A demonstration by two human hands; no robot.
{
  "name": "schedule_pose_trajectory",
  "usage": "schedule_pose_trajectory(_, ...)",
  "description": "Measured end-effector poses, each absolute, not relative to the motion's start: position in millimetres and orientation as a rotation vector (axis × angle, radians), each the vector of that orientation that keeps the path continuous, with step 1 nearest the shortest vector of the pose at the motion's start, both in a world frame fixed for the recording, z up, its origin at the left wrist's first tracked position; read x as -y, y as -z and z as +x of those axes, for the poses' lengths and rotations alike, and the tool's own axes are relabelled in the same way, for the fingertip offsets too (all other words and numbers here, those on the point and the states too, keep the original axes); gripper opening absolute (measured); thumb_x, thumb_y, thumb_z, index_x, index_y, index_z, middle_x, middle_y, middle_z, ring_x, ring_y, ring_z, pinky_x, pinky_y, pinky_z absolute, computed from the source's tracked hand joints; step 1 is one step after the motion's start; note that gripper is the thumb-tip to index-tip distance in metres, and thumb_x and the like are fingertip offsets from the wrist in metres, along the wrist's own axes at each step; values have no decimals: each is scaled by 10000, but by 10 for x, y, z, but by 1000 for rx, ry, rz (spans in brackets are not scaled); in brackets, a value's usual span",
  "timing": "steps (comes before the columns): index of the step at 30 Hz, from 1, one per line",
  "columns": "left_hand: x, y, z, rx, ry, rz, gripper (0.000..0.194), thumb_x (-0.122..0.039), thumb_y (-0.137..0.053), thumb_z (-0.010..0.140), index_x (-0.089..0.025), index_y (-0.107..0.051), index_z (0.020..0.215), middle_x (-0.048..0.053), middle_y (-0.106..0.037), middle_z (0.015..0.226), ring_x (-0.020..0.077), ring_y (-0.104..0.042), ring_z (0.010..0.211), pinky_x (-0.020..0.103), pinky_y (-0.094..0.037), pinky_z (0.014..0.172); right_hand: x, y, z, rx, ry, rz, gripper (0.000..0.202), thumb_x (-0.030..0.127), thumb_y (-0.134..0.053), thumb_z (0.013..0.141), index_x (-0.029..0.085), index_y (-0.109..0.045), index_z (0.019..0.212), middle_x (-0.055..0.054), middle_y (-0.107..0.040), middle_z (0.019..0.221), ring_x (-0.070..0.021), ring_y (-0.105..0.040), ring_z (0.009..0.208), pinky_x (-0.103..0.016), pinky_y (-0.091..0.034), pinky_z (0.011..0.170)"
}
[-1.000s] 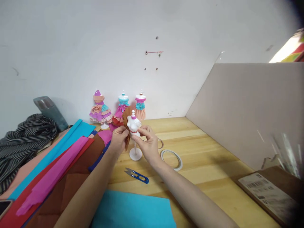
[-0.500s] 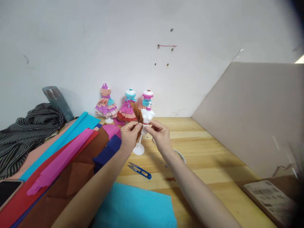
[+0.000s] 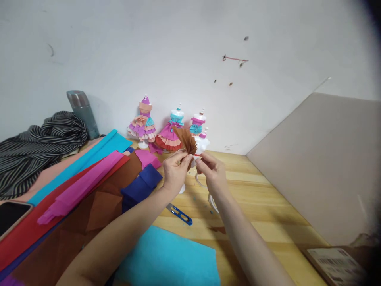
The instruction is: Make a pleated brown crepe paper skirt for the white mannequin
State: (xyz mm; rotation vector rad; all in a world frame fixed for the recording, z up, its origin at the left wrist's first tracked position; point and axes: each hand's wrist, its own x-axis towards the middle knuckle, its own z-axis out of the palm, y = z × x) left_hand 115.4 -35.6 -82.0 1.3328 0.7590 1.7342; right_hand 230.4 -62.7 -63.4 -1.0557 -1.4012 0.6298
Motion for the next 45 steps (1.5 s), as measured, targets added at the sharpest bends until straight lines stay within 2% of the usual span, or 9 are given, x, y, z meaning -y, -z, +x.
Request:
schedule_pose_trajectory(4,275,754,1096,-761,-1587,1296,132,-278,-687,727,-174,-727,657,-8,-632,597,124,-548,577,240,-437,566,621,600,2342,1423,-658,-1068,303,322,-652,746,198,-744,1007,26,-541,613,-111,-441,518,-260,-404,477)
schedule_pose_trajectory(9,188,655,995,-772,-1425,1272,142,-293,-730,651,-155,-735,613,4,-641,528,111,-527,472,228,-402,462,608,561,2389,1451,-699,-1068,310,328,-681,712,196,-748,984,12,-583,657,-115,-472,530,-269,-413,482)
schedule_pose_trajectory(16,204,577,942,-800,-1369,1298,152,-293,-729,621,-141,-739,611,16,-657,542,113,-536,486,224,-414,465,607,548,2345,1489,-651,-1089,364,360,-763,631,182,-728,946,16,-561,687,-107,-458,549,-252,-363,496)
schedule_pose_trajectory(23,278,656,1027,-822,-1460,1353,169,-313,-685,702,-156,-737,667,0,-677,625,125,-593,587,228,-474,572,592,612,2274,1459,-456,-1167,233,320,-683,719,169,-707,895,32,-498,631,-104,-412,536,-248,-330,498)
schedule_pose_trajectory(27,289,719,1070,-821,-1527,1412,144,-290,-672,724,-165,-727,679,2,-694,687,140,-620,675,237,-496,662,554,664,2297,1432,-448,-1144,210,323,-644,755,163,-709,874,12,-552,688,-102,-408,545,-258,-334,517)
schedule_pose_trajectory(35,325,701,1067,-904,-1559,1537,168,-267,-636,765,-164,-689,642,-6,-644,639,130,-584,645,235,-466,646,517,736,2268,1343,-436,-1120,237,314,-661,741,160,-717,912,17,-554,686,-96,-385,544,-254,-314,510)
schedule_pose_trajectory(40,326,641,1021,-906,-1505,1667,122,-239,-640,760,-174,-709,685,8,-690,707,149,-612,704,249,-482,694,523,693,2287,1314,-478,-1129,207,312,-689,708,159,-726,844,39,-510,596,-95,-378,508,-252,-302,479)
schedule_pose_trajectory(45,285,590,947,-894,-1453,1725,183,-212,-591,792,-161,-705,658,10,-692,646,147,-627,640,229,-484,600,528,666,2292,1294,-520,-1136,210,307,-701,688,158,-729,834,39,-533,571,-97,-401,487,-255,-316,469)
